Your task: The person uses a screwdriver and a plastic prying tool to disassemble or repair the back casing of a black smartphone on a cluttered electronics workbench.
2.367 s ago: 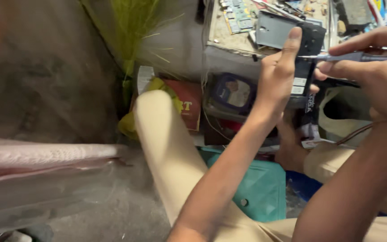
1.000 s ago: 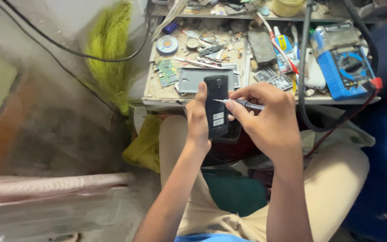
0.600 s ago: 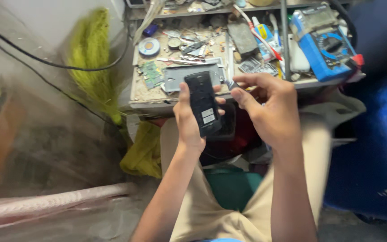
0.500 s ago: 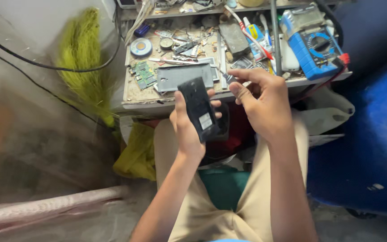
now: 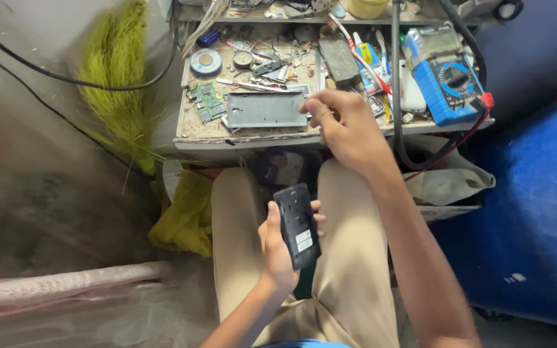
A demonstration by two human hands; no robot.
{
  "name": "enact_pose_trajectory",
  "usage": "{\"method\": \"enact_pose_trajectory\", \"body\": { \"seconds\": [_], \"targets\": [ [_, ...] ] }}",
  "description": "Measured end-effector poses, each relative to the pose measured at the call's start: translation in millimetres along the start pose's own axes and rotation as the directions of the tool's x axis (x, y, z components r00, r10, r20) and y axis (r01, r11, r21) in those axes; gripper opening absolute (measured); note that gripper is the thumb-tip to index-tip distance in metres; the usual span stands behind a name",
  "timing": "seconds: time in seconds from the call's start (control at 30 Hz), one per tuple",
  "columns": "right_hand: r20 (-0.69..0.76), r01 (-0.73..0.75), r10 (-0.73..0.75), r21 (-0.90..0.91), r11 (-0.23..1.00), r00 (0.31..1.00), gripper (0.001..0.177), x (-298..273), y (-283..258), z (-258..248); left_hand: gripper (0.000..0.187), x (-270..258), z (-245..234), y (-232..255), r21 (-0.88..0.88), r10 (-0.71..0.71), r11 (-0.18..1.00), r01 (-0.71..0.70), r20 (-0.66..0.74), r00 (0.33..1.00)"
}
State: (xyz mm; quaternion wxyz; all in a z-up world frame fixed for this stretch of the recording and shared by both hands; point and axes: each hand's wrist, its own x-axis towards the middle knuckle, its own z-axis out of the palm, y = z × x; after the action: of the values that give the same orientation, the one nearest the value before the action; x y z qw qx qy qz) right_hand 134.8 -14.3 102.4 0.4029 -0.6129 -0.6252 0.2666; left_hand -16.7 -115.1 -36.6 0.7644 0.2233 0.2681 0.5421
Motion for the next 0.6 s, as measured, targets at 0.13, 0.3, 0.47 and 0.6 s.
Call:
{"method": "enact_pose_trajectory", "body": {
  "seconds": [0.13, 0.3, 0.47, 0.6],
  "targets": [
    [0.051, 0.161, -0.156, -0.124, 0.979, 0.986, 0.024, 14, -8, 4, 0.069, -8, -21, -6, 0.087, -0.087, 0.992, 0.094, -0.08, 0.993],
    [0.154, 0.279, -0.24, -0.327, 0.903, 0.959, 0.026, 34, -24, 6, 0.072, -27, -49, -8, 0.095, -0.185, 0.974, 0.207, -0.2, 0.962],
    [0.26, 0.251, -0.136, -0.485, 0.838, 0.956, 0.027, 51, -36, 11, 0.07, -34, -70, -7, 0.109, -0.214, 0.962, 0.25, -0.268, 0.939],
    [0.355, 0.324, -0.146, -0.517, 0.792, 0.923, 0.03, 64, -40, 15, 0.068, -23, -76, -11, 0.099, -0.197, 0.966, 0.238, -0.311, 0.93]
  ]
}}
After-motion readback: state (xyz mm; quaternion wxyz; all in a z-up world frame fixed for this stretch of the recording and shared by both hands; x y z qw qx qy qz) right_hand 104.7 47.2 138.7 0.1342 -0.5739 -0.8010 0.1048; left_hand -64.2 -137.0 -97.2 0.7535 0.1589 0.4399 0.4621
